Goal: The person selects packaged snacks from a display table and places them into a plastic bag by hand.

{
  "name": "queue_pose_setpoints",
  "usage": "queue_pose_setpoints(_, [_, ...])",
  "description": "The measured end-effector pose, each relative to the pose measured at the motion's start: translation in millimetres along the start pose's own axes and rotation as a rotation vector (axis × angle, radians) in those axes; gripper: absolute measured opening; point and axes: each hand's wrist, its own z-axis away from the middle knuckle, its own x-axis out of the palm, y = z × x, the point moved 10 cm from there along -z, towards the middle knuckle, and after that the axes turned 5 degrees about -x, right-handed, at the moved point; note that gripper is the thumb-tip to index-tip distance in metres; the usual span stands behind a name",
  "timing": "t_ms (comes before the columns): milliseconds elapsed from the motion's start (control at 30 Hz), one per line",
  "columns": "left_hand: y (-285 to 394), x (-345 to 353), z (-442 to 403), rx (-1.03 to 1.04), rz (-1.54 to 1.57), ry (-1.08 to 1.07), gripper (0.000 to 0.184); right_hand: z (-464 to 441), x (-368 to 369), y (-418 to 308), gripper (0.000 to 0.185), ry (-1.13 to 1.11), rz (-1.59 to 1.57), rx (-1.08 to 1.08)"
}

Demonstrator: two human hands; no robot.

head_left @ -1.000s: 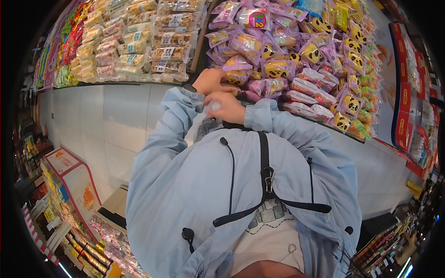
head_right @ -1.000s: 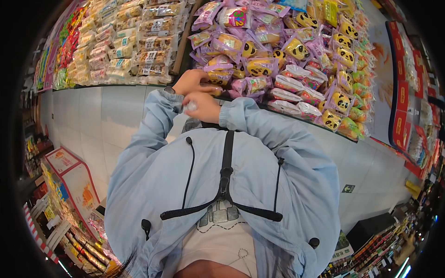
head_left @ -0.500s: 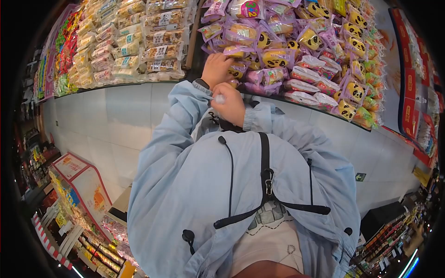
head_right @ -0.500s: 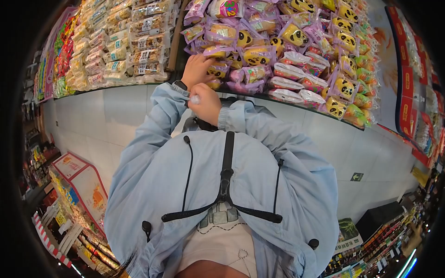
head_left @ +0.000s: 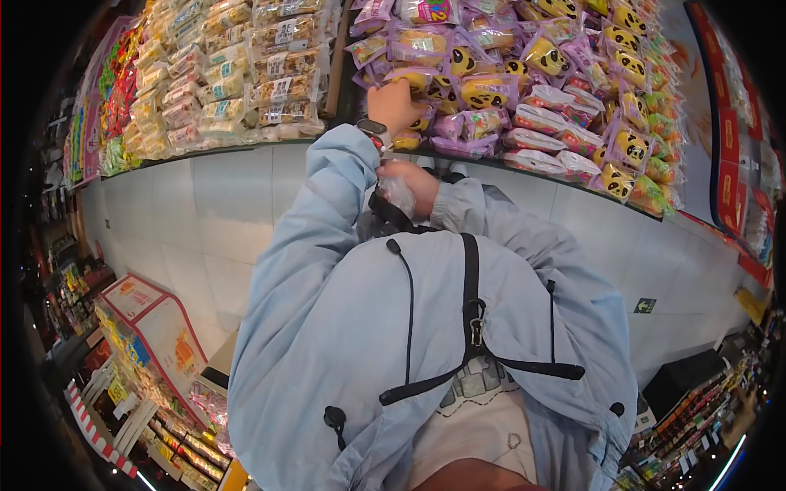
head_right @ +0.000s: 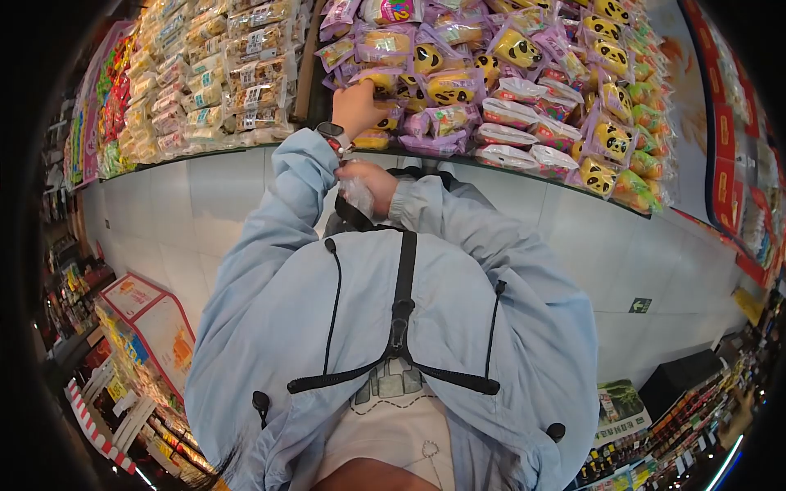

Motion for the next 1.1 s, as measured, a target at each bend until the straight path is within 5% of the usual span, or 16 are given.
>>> queue_pose_setpoints(167, [-5.3, 14.8, 2.3, 0.075, -0.071, -0.209, 0.039, -2.3, 6.1, -4.6, 0.01, 0.058, -0.08, 0.035])
queue_pose_setpoints(300, [-10.0, 19.8, 7.0, 0.142, -0.026, -0.108, 0.033, -10.7, 5.4, -5.3, 0.013, -0.022, -0.106, 0.018])
queue_pose_setpoints(600, [-4.4, 14.1, 22.4, 0.289, 0.01, 0.11, 0.028, -2.3, 13.6, -46.5, 0.015, -0.012, 0.822, -0.351])
queue_pose_setpoints(700, [-6.0, 18.1, 16.5, 0.266, -0.035, 0.018, 0.029, 7.7, 17.8, -78.8, 0.011, 0.136, 1.247, -0.696])
queue_pose_setpoints(800, [-6.8, 22.9, 12.5, 0.218, -0.081, -0.053, 0.028, 22.8, -2.5, -107.5, 0.011, 0.284, 1.063, -0.774])
queue_pose_setpoints(1100, [-18.7, 32.8, 0.8, 0.171, -0.049, -0.069, 0.03, 13.6, 16.3, -106.1, 0.012, 0.173, 0.937, -0.737])
